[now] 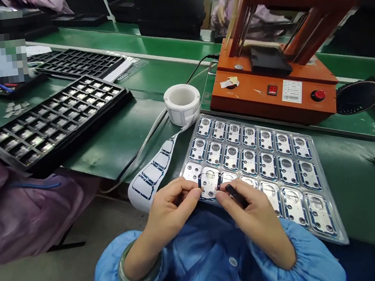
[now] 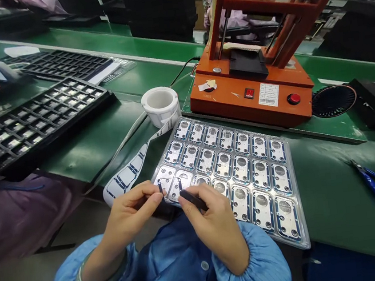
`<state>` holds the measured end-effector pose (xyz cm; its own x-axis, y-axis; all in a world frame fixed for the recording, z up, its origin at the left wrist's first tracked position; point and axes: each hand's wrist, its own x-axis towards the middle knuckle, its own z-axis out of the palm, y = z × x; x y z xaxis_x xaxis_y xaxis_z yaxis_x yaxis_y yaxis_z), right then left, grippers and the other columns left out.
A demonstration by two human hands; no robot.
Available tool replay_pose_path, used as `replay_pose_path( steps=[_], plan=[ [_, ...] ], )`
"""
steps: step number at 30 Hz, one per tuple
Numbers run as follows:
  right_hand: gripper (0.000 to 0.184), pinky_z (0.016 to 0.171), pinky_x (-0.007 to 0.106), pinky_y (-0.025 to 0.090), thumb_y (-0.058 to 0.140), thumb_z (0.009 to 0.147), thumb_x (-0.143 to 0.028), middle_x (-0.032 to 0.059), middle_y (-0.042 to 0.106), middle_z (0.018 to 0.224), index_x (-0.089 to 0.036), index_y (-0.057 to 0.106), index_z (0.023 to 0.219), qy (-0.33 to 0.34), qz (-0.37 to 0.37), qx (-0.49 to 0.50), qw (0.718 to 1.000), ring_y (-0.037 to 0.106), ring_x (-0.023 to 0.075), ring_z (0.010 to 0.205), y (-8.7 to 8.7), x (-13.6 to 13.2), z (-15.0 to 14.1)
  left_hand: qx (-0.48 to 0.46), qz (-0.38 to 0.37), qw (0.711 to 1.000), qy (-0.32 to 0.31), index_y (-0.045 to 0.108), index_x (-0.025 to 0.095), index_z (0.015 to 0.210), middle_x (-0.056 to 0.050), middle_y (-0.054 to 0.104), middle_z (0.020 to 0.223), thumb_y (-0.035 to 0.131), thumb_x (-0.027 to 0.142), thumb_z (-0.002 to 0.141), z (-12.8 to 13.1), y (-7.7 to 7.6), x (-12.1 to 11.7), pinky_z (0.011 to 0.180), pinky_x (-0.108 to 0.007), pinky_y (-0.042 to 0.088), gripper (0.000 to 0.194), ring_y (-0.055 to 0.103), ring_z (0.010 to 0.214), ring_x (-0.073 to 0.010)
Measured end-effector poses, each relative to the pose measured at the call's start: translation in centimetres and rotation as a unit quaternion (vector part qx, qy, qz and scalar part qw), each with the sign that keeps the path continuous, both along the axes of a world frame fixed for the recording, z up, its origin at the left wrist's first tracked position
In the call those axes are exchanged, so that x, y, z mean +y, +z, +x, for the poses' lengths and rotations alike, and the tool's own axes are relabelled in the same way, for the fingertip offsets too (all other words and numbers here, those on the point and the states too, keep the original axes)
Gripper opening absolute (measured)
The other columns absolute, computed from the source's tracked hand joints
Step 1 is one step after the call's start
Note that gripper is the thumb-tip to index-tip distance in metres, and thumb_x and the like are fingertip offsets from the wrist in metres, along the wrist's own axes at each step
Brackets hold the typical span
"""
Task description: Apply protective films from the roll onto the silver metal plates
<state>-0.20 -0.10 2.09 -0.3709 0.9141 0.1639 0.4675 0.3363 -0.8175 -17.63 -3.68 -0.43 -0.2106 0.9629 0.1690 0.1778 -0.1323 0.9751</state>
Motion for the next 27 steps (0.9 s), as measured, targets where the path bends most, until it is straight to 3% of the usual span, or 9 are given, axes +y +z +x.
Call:
replay_pose_path(
  steps=[6,13,27],
  plan=[
    [0.017,0.055,0.023,0.041,0.057,0.086,-0.026,-0.0016,0.059,0.065,-0.02,0.061,0.071,-0.004,-0.018,-0.004,1.0,0.053,0.0122,0.058,0.2,0.0,-0.2,0.091,0.048,0.994,-0.031,0.063,0.017,0.074,0.001,0.054,0.063,0.056,0.023,0.084,-0.8,0.2,1.0,0.049,-0.02,0.039,0.014,0.05,0.055,-0.0091],
    [0.012,0.057,0.023,0.039,0.055,0.084,-0.017,-0.0019,0.059,0.069,-0.021,0.06,0.074,0.014,-0.013,-0.051,0.999,0.054,0.0123,0.062,-0.5,0.3,-0.5,0.205,0.075,0.97,-0.103,0.061,0.017,0.08,-0.002,0.053,0.082,0.056,0.02,0.085,-2.1,-0.4,2.9,0.071,-0.024,0.045,0.007,0.054,0.078,-0.0121],
    [0.013,0.052,0.021,0.036,0.054,0.078,-0.012,-0.0037,0.057,0.065,-0.021,0.055,0.068,0.032,0.008,-0.124,0.992,0.052,0.0096,0.056,-0.5,0.7,-0.6,0.197,0.081,0.969,-0.126,0.064,0.019,0.08,-0.002,0.054,0.086,0.059,0.022,0.085,-2.2,-1.8,3.0,0.075,-0.028,0.045,0.008,0.053,0.084,-0.0138]
  ],
)
